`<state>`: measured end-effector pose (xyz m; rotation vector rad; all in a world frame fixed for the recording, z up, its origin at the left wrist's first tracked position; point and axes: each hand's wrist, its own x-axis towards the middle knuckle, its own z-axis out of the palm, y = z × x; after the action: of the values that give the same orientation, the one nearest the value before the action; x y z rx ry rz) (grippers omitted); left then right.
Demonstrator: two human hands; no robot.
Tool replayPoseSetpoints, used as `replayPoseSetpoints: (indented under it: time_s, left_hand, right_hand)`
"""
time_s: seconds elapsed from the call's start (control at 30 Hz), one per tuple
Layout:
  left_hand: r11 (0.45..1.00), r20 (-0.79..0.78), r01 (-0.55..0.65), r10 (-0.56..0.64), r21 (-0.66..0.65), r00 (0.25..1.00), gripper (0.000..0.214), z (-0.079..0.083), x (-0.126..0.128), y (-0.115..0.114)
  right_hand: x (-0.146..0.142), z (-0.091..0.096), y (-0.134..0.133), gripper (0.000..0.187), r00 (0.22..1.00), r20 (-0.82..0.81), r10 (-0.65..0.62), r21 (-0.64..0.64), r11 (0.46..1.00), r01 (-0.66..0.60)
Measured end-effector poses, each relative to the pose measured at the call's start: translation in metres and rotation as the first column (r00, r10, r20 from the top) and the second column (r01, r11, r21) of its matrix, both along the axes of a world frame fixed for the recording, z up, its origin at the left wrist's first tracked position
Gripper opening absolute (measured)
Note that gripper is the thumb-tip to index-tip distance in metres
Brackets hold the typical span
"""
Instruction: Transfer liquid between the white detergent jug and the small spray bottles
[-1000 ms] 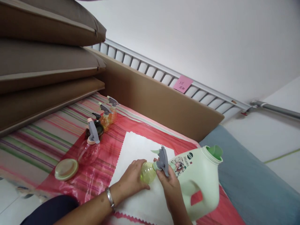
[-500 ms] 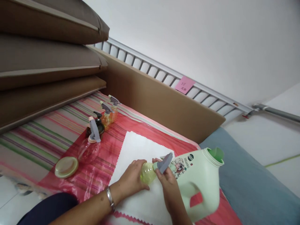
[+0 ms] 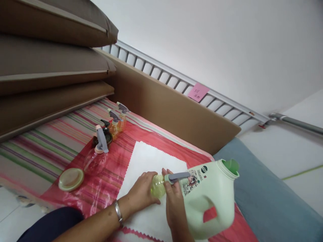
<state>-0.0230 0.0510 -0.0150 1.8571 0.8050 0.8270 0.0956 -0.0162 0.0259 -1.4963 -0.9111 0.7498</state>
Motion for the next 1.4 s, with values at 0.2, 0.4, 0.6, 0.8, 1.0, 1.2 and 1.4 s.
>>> replayPoseSetpoints:
  time_s: [0.2, 0.4, 0.6, 0.8, 1.0, 1.2, 1.4]
  left_hand:
    - [1.0, 0.006, -0.002, 0.002, -0.001, 1.0, 0.084, -0.001, 0.001, 0.0]
    - [1.0, -0.008, -0.01, 0.01, 0.004, 1.0, 0.08, 0.0, 0.0, 0.0]
    - [1.0, -0.018, -0.008, 0.008, -0.016, 1.0, 0.086, 0.001, 0.0, 0.001]
    - [1.0, -0.008, -0.01, 0.01, 0.015, 1.0, 0.086, -0.001, 0.001, 0.002]
    - [0.999, -0.003, -0.009, 0.009, 0.031, 1.0, 0.087, -0.002, -0.001, 0.001]
    - [0.999, -0.04, 0.003, -0.001, 0.048, 0.999, 0.088, -0.001, -0.001, 0.0]
    - [0.999, -0.057, 0.026, -0.025, 0.028, 0.998, 0.089, 0.003, -0.003, 0.001]
  right_hand:
    - [-0.007, 0.003, 0.001, 0.045, 0.995, 0.07, -0.068, -0.034, 0.997, 0.071]
    - [-0.013, -0.004, -0.004, 0.048, 0.981, 0.192, -0.021, -0.094, 0.995, 0.039]
    - [0.002, 0.02, -0.053, 0.03, 0.904, 0.403, -0.141, 0.051, 0.99, 0.132]
    - [0.028, 0.086, -0.034, 0.03, 0.471, 0.88, -0.066, 0.118, 0.99, -0.08]
    - [0.028, 0.107, 0.009, 0.03, 0.364, 0.853, 0.375, -0.335, 0.927, -0.17]
    - [0.019, 0.127, 0.018, 0.035, 0.284, 0.827, 0.486, -0.499, 0.866, -0.029]
    - [0.043, 0.139, 0.015, 0.046, -0.085, 0.91, 0.406, -0.411, 0.854, -0.319]
